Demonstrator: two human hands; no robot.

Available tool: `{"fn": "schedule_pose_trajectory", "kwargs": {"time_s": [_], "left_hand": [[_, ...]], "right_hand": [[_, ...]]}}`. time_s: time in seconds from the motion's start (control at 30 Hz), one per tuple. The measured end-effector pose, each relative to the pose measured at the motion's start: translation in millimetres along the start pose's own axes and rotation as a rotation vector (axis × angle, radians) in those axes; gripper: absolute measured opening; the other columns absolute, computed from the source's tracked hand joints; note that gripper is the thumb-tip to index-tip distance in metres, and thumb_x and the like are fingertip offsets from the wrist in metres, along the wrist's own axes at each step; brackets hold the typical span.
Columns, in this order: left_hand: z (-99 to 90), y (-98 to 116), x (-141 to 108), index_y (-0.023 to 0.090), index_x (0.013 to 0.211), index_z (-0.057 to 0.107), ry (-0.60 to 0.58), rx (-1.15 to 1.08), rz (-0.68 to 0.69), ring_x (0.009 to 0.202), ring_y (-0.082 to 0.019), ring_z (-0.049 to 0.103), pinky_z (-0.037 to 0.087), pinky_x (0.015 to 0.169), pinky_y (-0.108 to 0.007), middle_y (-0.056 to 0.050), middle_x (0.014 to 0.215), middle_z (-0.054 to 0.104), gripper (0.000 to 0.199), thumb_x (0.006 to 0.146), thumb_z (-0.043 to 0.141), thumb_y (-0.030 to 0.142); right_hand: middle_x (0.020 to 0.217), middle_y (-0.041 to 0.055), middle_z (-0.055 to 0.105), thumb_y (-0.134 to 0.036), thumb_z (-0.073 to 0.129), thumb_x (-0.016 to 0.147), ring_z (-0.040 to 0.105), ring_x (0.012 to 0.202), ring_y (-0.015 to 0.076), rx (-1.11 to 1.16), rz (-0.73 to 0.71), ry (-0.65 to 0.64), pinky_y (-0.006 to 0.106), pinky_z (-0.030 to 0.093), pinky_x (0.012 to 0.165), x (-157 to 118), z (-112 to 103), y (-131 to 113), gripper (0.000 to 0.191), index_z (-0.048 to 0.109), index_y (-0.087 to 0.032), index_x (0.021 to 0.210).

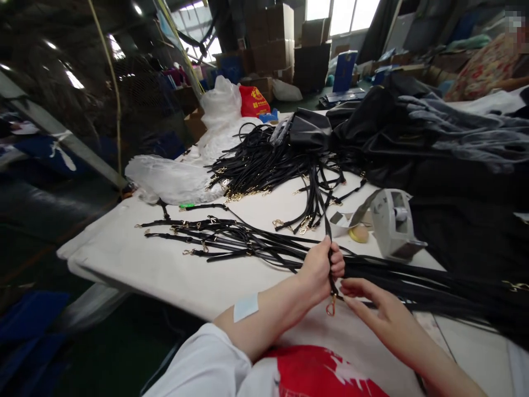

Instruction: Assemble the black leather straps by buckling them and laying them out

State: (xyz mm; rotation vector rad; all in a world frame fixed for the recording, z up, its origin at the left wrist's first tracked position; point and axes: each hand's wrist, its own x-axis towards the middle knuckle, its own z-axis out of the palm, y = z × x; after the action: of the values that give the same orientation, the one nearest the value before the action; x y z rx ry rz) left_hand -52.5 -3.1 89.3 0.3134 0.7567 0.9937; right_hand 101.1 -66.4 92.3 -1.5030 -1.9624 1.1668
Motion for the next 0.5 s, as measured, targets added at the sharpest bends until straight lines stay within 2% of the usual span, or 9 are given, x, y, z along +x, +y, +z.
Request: {"fn": "schedule_pose_trajectory", "kwargs": {"time_s": [0.07,0.13,0.27,0.33,0.4,0.5], "left_hand": [[2.1,-11.1,-7.8,0.017,0.079,0.048,0.011,0.0,0.009,0.044,-0.006,0.041,0.032,0.044,-0.017,0.004,0.057,0.047,0.034,0.093,0.049,0.048],[1.3,-17.6,-13.8,0.016,0.084,0.053,-0.003,0.087,0.011,0.048,-0.01,0.051,0.038,0.044,-0.02,-0.002,0.068,0.059,0.034,0.091,0.052,0.049],[-4.5,-21.3,-18.8,0.017,0.094,0.059,-0.147,0.189,-0.02,0.04,-0.01,0.048,0.033,0.037,-0.023,-0.007,0.088,0.07,0.042,0.085,0.057,0.058],[-5.4,-20.6,-17.7,0.015,0.092,0.061,-0.161,0.188,0.015,0.047,-0.012,0.054,0.039,0.044,-0.024,-0.009,0.086,0.072,0.04,0.084,0.06,0.055],[-3.8,-16.9,-14.9,0.012,0.087,0.064,-0.127,0.163,0.058,0.062,-0.015,0.062,0.046,0.058,-0.026,-0.01,0.08,0.072,0.035,0.083,0.064,0.047],[-0.3,0.2,-9.3,0.012,0.083,0.064,-0.053,0.061,0.047,0.072,-0.017,0.066,0.048,0.07,-0.027,-0.008,0.072,0.069,0.025,0.081,0.067,0.036]], "right_hand": [[0.102,0.0062,0.074,-0.051,0.054,0.091,0.068,0.095,0.023,0.08,0.004,-0.069,0.033,0.053,0.088,2.8,6.9,-7.5,0.036,0.069,-0.021,0.103],[0.093,0.0055,0.074,-0.051,0.055,0.09,0.068,0.087,0.023,0.121,0.038,-0.084,0.033,0.053,0.083,3.9,10.3,-10.0,0.034,0.069,-0.021,0.097],[0.082,0.006,0.073,-0.053,0.046,0.093,0.067,0.082,0.0228,0.199,0.099,-0.022,0.033,0.052,0.079,2.5,11.0,-4.6,0.039,0.067,-0.02,0.089],[0.08,0.005,0.07,-0.053,0.041,0.096,0.065,0.08,0.021,0.209,0.09,-0.022,0.031,0.05,0.078,1.1,9.3,-1.9,0.041,0.065,-0.02,0.088],[0.075,0.0025,0.067,-0.052,0.038,0.098,0.062,0.075,0.0186,0.186,0.069,-0.045,0.029,0.049,0.075,-0.3,6.5,-1.7,0.041,0.063,-0.021,0.086],[0.063,-0.001,0.059,-0.051,0.033,0.1,0.057,0.066,0.0167,0.135,0.04,-0.098,0.028,0.047,0.07,-3.5,0.1,-0.5,0.043,0.06,-0.022,0.085]]}}
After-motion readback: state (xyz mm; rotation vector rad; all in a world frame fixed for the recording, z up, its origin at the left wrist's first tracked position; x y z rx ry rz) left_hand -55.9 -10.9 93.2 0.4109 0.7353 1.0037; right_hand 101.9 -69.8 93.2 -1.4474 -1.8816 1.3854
